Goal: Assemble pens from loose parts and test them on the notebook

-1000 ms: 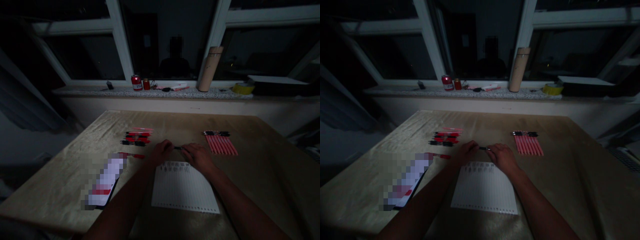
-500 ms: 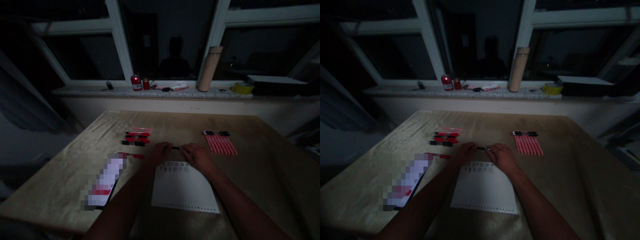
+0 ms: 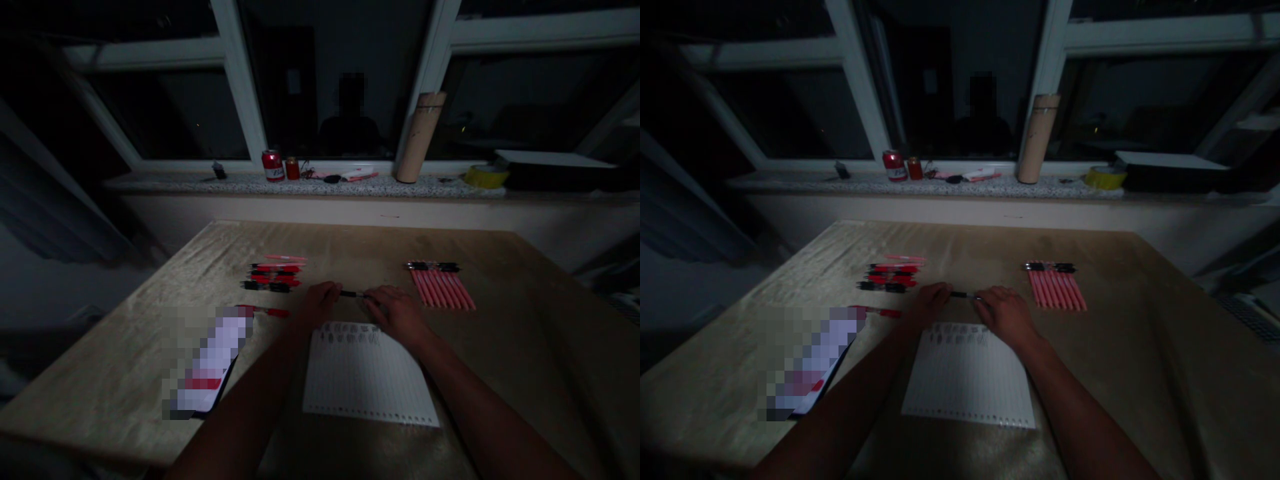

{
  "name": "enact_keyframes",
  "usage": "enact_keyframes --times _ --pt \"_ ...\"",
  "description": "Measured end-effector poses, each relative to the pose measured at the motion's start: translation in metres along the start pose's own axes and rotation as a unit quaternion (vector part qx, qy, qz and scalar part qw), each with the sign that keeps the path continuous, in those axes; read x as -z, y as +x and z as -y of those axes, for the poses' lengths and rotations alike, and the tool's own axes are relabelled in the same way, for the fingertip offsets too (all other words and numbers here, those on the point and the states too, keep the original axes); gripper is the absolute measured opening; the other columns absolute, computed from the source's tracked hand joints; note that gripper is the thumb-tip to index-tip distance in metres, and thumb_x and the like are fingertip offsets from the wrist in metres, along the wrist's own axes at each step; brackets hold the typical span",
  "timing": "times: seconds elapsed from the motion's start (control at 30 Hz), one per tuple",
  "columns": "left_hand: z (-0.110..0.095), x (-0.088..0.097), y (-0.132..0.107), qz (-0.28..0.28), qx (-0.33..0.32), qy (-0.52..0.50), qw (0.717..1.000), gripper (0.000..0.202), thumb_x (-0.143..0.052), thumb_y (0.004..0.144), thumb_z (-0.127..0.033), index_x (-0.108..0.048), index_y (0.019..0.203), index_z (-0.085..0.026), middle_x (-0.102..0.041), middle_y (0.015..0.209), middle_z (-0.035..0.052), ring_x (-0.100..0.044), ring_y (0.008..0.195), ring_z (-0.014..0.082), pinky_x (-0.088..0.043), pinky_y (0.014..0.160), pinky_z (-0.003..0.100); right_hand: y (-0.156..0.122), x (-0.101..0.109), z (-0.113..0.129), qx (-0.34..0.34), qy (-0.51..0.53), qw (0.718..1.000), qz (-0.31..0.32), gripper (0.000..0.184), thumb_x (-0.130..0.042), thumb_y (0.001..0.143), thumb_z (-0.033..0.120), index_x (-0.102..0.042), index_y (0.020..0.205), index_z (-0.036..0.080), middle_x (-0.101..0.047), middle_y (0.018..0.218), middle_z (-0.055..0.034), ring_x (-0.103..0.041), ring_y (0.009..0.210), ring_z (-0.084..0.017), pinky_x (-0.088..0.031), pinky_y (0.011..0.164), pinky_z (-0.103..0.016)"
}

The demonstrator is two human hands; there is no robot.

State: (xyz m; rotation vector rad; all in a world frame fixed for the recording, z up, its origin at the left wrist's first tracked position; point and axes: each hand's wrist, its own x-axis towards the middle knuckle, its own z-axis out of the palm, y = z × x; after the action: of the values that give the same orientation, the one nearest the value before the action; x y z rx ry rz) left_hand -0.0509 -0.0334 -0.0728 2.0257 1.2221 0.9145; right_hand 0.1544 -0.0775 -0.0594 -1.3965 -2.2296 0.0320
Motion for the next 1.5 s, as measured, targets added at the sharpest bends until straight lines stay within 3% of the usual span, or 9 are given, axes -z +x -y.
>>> enact_keyframes --times 0.5,0.93,1.5 --pt "0.001 0.003 0.0 -0.001 0.006 -0.015 1.0 0.043 -0.034 0.088 -0.046 -0.044 0.059 -0.016 -0.042 0.054 -0.0035 -0.04 0.053 0.0092 -0.027 0.052 0.023 -0.001 0.002 -0.002 -0.019 -0.009 0.999 -0.038 0.021 -0.048 0.085 0.029 -0.067 0.086 0.019 -0.067 0.08 -0.0052 -0.059 0.076 -0.019 -0.04 0.072 -0.031" --pt "0.009 0.009 0.002 -0.026 0.008 -0.026 0.999 0.043 -0.033 0.087 -0.047 -0.039 0.058 -0.016 -0.036 0.053 -0.0041 -0.035 0.053 0.0091 -0.026 0.052 0.024 -0.001 0.004 -0.004 -0.03 0.005 0.998 -0.049 0.021 -0.049 0.084 0.029 -0.067 0.087 0.02 -0.068 0.083 -0.0057 -0.06 0.075 -0.018 -0.041 0.074 -0.031" --pt "0.014 0.013 0.003 -0.039 0.007 -0.008 0.999 0.043 -0.031 0.087 -0.047 -0.04 0.058 -0.016 -0.038 0.054 -0.0038 -0.037 0.054 0.0096 -0.027 0.054 0.024 0.0 0.006 -0.012 -0.035 0.011 0.998 -0.056 0.021 -0.05 0.083 0.028 -0.068 0.086 0.019 -0.067 0.077 -0.0053 -0.06 0.073 -0.018 -0.042 0.071 -0.031"
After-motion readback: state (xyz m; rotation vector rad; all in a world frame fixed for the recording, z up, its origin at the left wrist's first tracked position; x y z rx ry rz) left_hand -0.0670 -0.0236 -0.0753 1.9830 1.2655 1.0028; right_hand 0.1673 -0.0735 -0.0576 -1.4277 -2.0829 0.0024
